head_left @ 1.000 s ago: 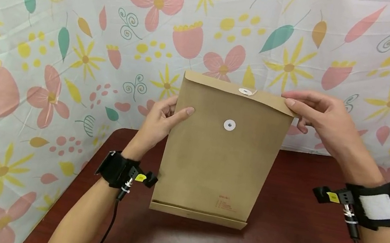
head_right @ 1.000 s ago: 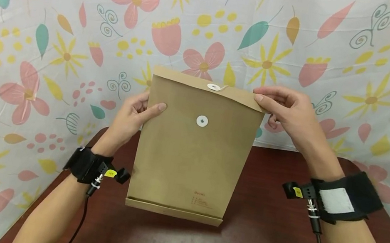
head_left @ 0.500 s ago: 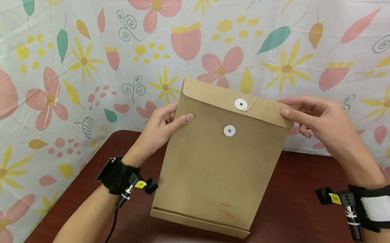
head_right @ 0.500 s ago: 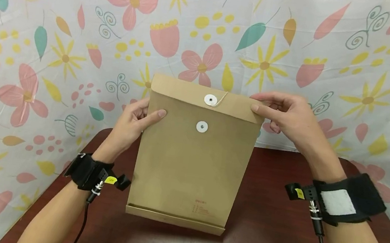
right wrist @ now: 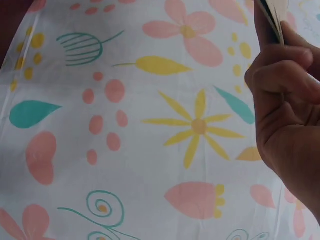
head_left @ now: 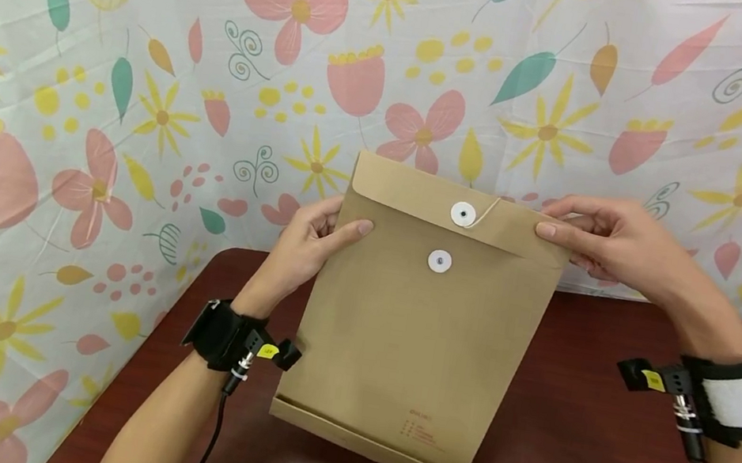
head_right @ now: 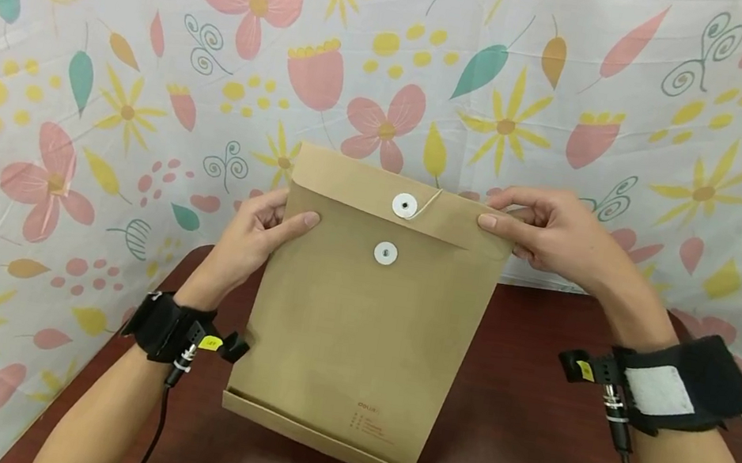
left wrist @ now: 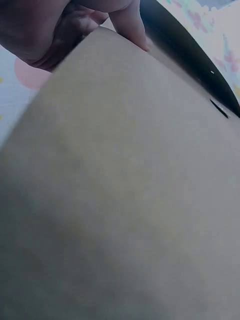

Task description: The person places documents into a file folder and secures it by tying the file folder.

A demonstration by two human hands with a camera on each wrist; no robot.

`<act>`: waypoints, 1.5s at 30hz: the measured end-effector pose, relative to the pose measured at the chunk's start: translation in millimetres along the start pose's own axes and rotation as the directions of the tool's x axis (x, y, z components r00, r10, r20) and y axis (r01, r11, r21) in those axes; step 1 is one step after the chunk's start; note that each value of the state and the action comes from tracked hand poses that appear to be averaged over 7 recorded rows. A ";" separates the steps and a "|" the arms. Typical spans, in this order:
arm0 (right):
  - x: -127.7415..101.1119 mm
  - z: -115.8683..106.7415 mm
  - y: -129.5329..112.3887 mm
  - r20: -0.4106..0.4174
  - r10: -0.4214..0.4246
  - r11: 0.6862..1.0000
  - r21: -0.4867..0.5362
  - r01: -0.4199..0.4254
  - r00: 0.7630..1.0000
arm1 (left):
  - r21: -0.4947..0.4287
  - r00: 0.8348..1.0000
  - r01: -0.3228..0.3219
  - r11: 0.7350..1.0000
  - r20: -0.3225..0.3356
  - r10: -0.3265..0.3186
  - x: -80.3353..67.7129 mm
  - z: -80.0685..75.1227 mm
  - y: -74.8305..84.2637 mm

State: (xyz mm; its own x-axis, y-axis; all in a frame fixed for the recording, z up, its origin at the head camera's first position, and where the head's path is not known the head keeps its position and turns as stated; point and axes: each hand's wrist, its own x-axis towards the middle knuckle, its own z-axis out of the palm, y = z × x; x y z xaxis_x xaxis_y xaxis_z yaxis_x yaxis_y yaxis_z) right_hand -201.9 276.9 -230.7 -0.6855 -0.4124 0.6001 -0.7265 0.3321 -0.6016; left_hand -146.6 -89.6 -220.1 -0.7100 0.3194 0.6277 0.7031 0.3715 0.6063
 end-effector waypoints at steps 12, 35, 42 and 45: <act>-8.7 9.4 18.7 -0.042 -0.085 0.986 0.142 0.090 0.996 | 0.055 0.999 0.009 0.998 -0.035 -0.007 3.0 -9.7 -26.2; -85.7 40.2 80.2 -0.169 0.254 0.769 0.632 -0.093 0.952 | 0.160 0.891 0.236 0.959 -0.429 -0.148 -64.0 -50.4 -67.7; -99.9 58.0 75.2 -0.225 0.295 0.608 0.794 -0.001 0.928 | 0.103 0.915 0.320 0.942 -0.292 -0.279 -64.2 -39.9 -112.0; -104.6 63.4 72.4 -0.258 0.288 0.533 0.843 0.070 0.922 | 0.067 0.937 0.319 0.945 -0.174 -0.304 -63.6 -31.1 -118.4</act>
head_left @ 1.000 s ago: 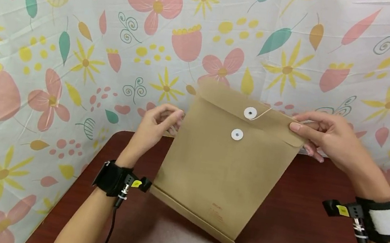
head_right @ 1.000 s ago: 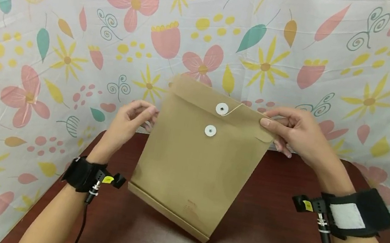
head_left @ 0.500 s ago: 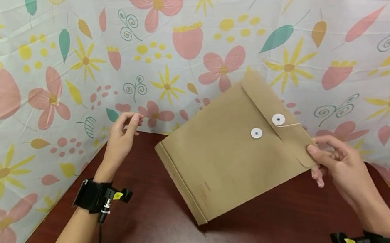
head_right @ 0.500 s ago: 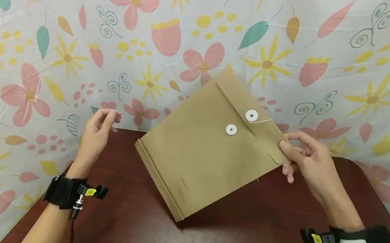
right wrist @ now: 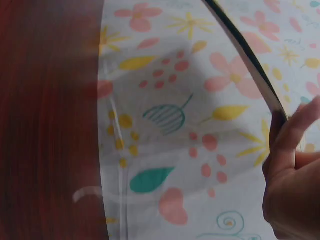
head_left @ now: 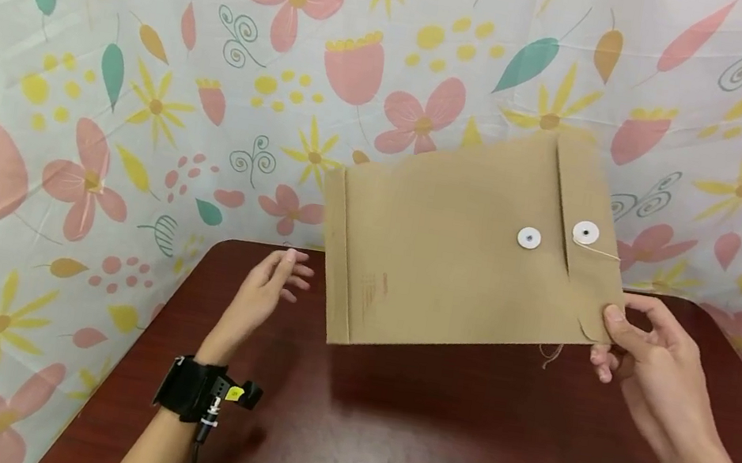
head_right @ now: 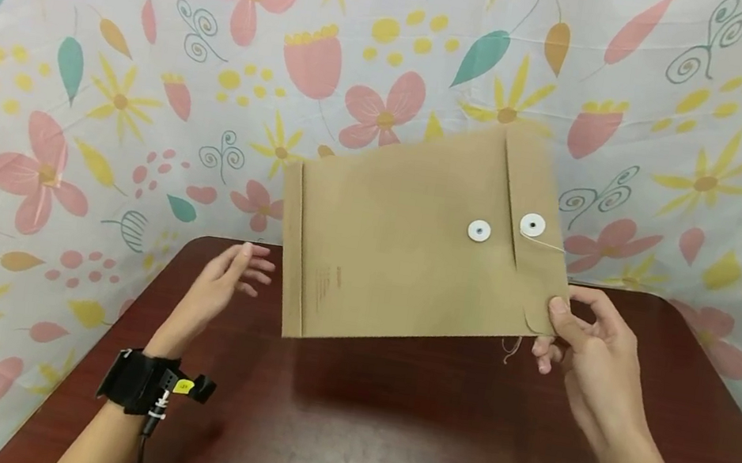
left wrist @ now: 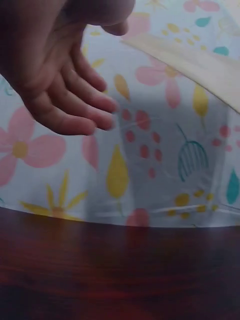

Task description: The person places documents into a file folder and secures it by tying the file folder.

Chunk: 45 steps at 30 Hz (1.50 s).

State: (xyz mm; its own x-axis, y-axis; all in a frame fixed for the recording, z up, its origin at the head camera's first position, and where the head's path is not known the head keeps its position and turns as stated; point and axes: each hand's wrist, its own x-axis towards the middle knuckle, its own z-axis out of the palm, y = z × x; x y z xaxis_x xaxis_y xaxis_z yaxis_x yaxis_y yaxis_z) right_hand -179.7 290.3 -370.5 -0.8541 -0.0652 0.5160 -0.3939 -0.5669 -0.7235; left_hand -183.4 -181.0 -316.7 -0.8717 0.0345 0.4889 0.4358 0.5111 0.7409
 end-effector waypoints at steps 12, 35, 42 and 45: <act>-18.0 17.9 12.8 -0.087 -0.066 0.964 0.250 0.086 0.994 | -0.210 0.988 -0.050 0.976 0.135 0.080 -10.1 7.4 27.6; -35.6 6.6 62.8 -0.079 0.303 0.924 -0.222 -0.313 0.950 | -0.066 0.967 0.170 0.983 0.205 -0.153 -32.0 10.8 -31.7; -42.9 6.6 89.2 -0.095 0.410 0.846 -0.331 -0.417 0.907 | 0.034 0.915 0.281 0.959 0.291 -0.278 -41.2 6.1 -55.4; -47.0 6.5 99.3 -0.106 0.433 0.819 -0.368 -0.439 0.895 | 0.080 0.898 0.300 0.951 0.312 -0.310 -44.1 4.2 -65.6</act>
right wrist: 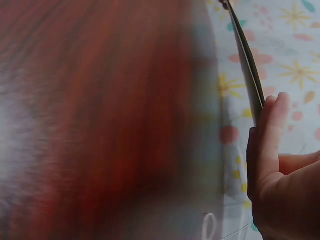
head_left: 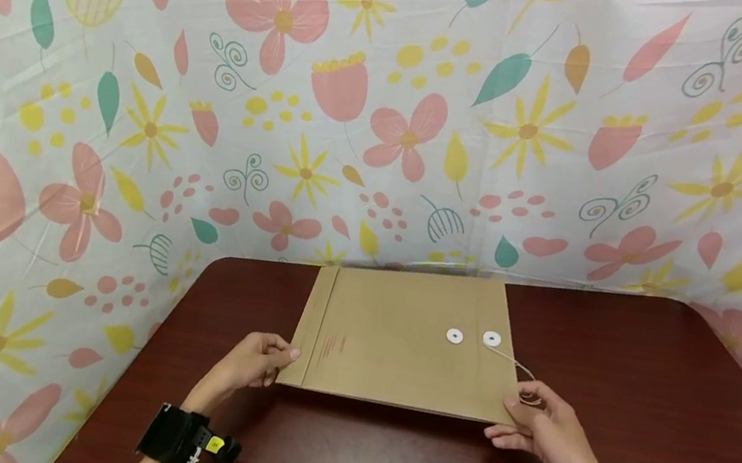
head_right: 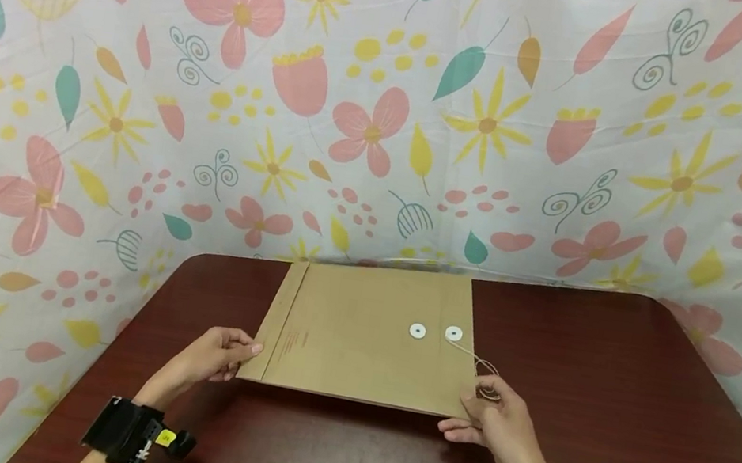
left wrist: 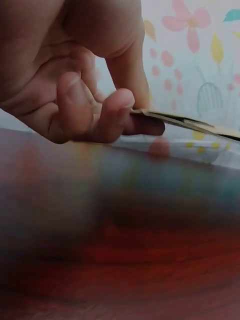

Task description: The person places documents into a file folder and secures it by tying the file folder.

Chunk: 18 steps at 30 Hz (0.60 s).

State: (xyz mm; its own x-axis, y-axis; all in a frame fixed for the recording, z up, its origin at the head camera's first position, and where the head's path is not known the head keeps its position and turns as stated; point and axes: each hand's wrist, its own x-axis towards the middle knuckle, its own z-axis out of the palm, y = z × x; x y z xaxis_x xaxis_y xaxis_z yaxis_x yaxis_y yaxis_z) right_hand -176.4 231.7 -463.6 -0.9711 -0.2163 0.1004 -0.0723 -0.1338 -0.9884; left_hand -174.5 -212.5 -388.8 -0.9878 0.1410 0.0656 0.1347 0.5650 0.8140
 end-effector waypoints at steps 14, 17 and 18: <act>11.0 -9.6 21.5 0.166 -0.025 0.875 -0.473 0.101 0.986 | 0.293 0.998 0.060 0.954 -0.007 -0.060 -7.5 -0.5 -13.7; 13.1 -11.5 20.7 0.190 -0.055 0.832 -0.533 0.150 0.980 | 0.366 0.996 0.087 0.926 -0.049 -0.074 -7.4 3.5 -10.0; 13.4 -11.4 19.6 0.191 -0.062 0.815 -0.556 0.160 0.980 | 0.383 0.995 0.099 0.918 -0.067 -0.080 -7.5 4.9 -8.5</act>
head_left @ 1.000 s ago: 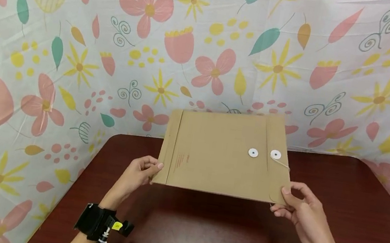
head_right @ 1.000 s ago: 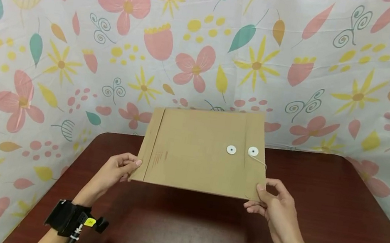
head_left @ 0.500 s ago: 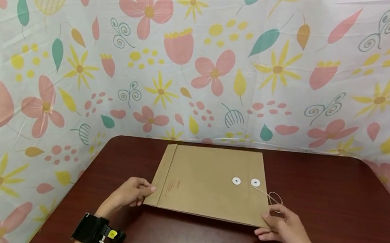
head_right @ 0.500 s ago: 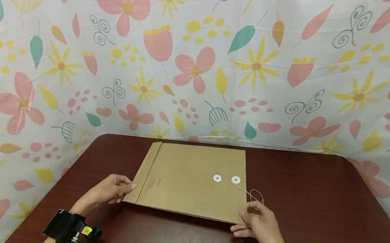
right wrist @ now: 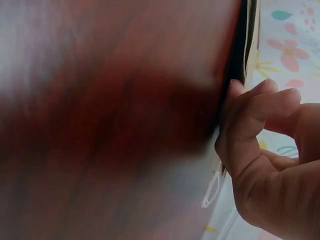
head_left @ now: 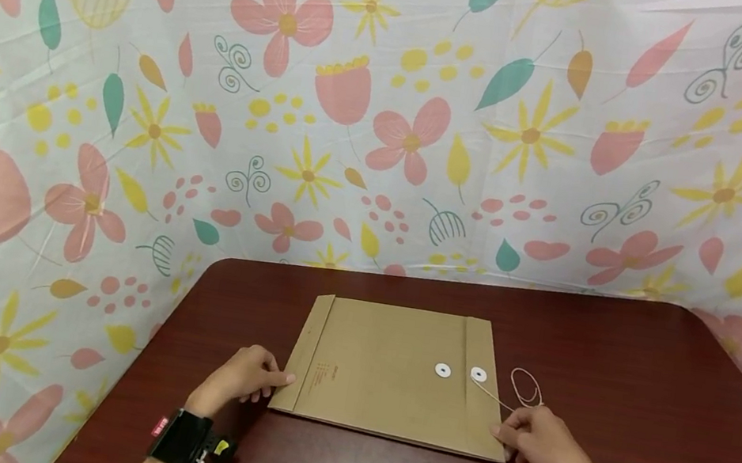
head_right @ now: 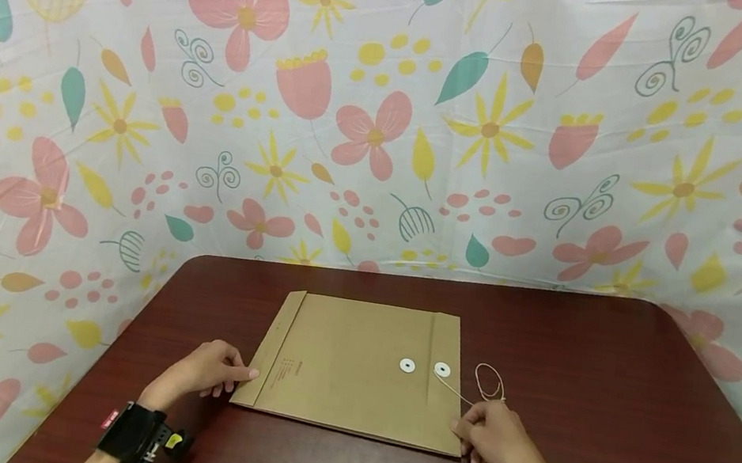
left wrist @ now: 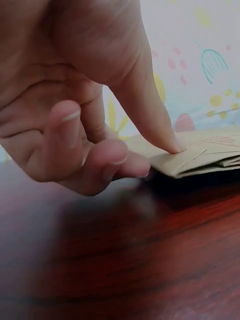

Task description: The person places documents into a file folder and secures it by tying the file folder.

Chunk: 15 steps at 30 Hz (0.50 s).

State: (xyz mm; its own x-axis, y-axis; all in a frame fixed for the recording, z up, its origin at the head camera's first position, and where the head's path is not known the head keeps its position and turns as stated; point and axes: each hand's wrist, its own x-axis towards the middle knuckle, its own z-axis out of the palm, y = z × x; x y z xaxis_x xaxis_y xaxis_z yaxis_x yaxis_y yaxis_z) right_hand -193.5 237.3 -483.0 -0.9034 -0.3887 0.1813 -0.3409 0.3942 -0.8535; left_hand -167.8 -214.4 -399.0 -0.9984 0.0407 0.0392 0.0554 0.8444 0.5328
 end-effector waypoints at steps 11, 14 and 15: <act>18.5 -7.4 -28.1 -0.218 -0.225 0.867 -0.489 0.093 0.950 | 0.136 0.995 0.077 0.988 -0.079 -0.067 -4.9 5.0 12.6; 24.5 -5.7 -33.6 -0.181 -0.303 0.767 -0.628 0.127 0.936 | 0.118 0.993 0.048 0.992 -0.109 -0.035 -6.2 5.5 13.2; 25.7 -4.3 -34.5 -0.158 -0.328 0.725 -0.674 0.141 0.931 | 0.115 0.992 0.035 0.993 -0.124 -0.020 -6.7 5.7 13.8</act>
State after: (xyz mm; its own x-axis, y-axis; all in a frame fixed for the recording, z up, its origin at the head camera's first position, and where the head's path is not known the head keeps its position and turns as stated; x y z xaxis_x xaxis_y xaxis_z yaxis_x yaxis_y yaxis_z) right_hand -206.1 217.3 -446.8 -0.7705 -0.3596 0.5264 -0.5500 0.7924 -0.2638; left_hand -160.4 -200.0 -396.7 -0.9901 -0.0430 0.1333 0.0192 0.9011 0.4332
